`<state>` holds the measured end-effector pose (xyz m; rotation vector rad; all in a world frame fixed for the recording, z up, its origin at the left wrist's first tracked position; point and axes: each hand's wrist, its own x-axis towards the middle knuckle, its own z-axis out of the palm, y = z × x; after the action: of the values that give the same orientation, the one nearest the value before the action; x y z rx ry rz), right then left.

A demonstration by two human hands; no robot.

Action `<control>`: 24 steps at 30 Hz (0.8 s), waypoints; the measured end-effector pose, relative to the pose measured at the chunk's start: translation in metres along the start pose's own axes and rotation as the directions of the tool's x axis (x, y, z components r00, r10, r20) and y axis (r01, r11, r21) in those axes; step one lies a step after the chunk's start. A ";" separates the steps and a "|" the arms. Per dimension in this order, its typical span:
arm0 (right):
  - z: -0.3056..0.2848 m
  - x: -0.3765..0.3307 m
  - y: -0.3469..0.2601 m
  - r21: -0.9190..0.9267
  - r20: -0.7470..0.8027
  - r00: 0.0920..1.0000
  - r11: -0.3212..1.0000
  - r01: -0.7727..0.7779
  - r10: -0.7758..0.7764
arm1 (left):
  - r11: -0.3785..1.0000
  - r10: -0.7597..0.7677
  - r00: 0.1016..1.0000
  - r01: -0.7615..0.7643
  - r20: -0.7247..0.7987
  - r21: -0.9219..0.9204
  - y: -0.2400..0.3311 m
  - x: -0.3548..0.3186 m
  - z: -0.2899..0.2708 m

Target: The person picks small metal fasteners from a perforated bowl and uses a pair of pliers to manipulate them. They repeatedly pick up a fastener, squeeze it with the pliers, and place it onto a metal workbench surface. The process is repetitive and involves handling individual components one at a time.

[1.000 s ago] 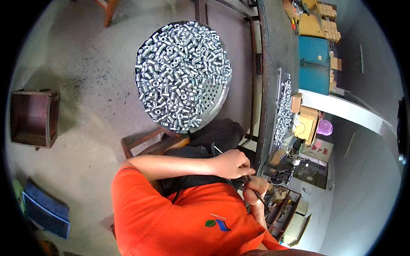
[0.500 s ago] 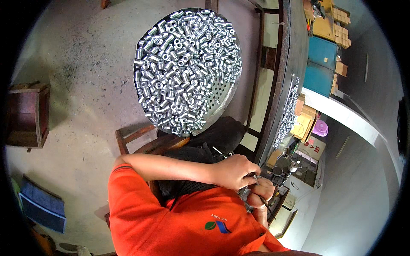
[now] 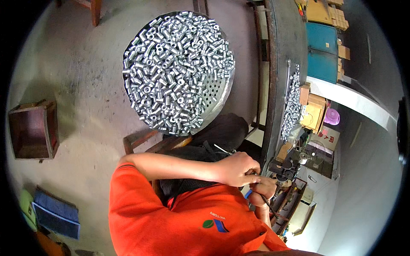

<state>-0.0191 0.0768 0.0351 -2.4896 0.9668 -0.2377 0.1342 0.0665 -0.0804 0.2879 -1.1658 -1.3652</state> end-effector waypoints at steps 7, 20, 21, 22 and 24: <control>-0.005 -0.012 0.018 0.012 0.040 0.993 0.994 0.113 -0.114 | 0.964 -0.211 0.976 0.198 0.059 0.177 0.010 0.010 0.004; -0.006 -0.061 0.061 0.270 -0.321 0.947 0.956 0.119 -0.027 | 0.832 -0.491 0.824 0.540 0.283 -0.128 0.004 0.054 0.054; -0.005 -0.067 0.066 0.281 -0.358 0.933 0.951 0.125 -0.017 | 0.810 -0.497 0.816 0.559 0.297 -0.180 0.004 0.058 0.058; -0.006 -0.069 0.069 0.293 -0.393 0.920 0.947 0.133 -0.008 | 0.809 -0.517 0.796 0.575 0.315 -0.125 0.003 0.064 0.061; -0.009 -0.069 0.070 0.355 -0.451 0.892 0.923 0.147 0.032 | 0.782 -0.554 0.772 0.611 0.311 -0.121 -0.002 0.068 0.069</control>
<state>-0.1143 0.0746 0.0101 -2.1356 0.9070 -0.9654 0.0655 0.0386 -0.0183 0.3406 -1.1727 -2.1274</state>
